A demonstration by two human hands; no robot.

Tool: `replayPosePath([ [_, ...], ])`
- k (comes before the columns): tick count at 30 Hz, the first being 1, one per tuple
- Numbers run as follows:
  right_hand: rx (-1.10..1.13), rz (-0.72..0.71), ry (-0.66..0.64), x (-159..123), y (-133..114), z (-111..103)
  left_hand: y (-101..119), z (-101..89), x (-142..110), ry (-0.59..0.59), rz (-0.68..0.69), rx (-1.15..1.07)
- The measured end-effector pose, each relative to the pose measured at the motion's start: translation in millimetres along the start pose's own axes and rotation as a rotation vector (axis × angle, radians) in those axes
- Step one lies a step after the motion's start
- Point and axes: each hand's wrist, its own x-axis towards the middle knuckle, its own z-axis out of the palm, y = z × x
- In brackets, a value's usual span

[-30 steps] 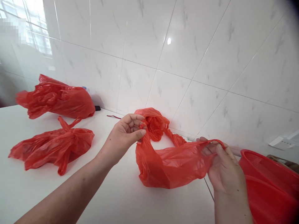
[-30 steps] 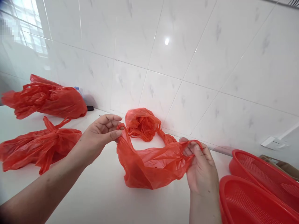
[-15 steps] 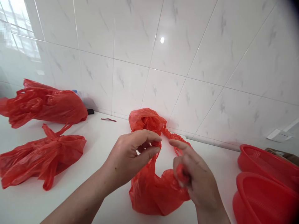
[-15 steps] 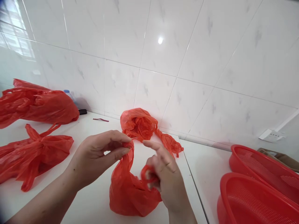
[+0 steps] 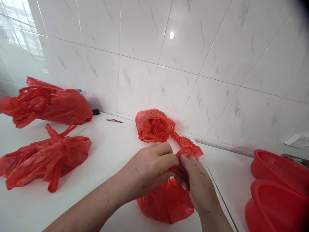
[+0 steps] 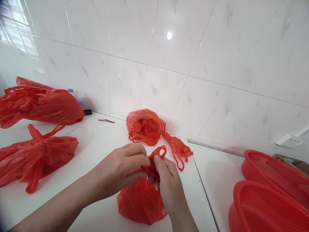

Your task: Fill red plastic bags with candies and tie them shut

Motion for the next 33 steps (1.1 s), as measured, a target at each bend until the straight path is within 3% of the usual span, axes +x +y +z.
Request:
replayPosePath([
  [7,-0.076,-0.171,-0.358,3,-4,-26,-7,2.5,-1,-0.053,-0.151,0.109],
  [9,-0.095,-0.225,-0.384,4,-1,-32,-8,2.9,-2,-0.041,-0.18,0.126],
  [13,-0.265,-0.17,-0.305,6,2,-26,-6,5.6,-5,-0.083,-0.184,0.153],
  [19,-0.568,-0.182,0.05,10,9,-13,-1,8.8,-7,-0.17,-0.146,0.282],
  [22,-0.583,-0.191,0.044,11,10,-15,-1,10.9,-8,-0.159,-0.137,0.299],
  [27,-0.295,-0.196,-0.165,11,2,-22,-2,7.8,-7,-0.143,-0.09,0.317],
  [30,-0.183,-0.146,-0.093,18,6,-29,4,3.1,-7,-0.17,-0.036,0.313],
  [33,-0.282,-0.094,0.05,33,21,-33,16,-0.2,-10,-0.262,0.029,0.253],
])
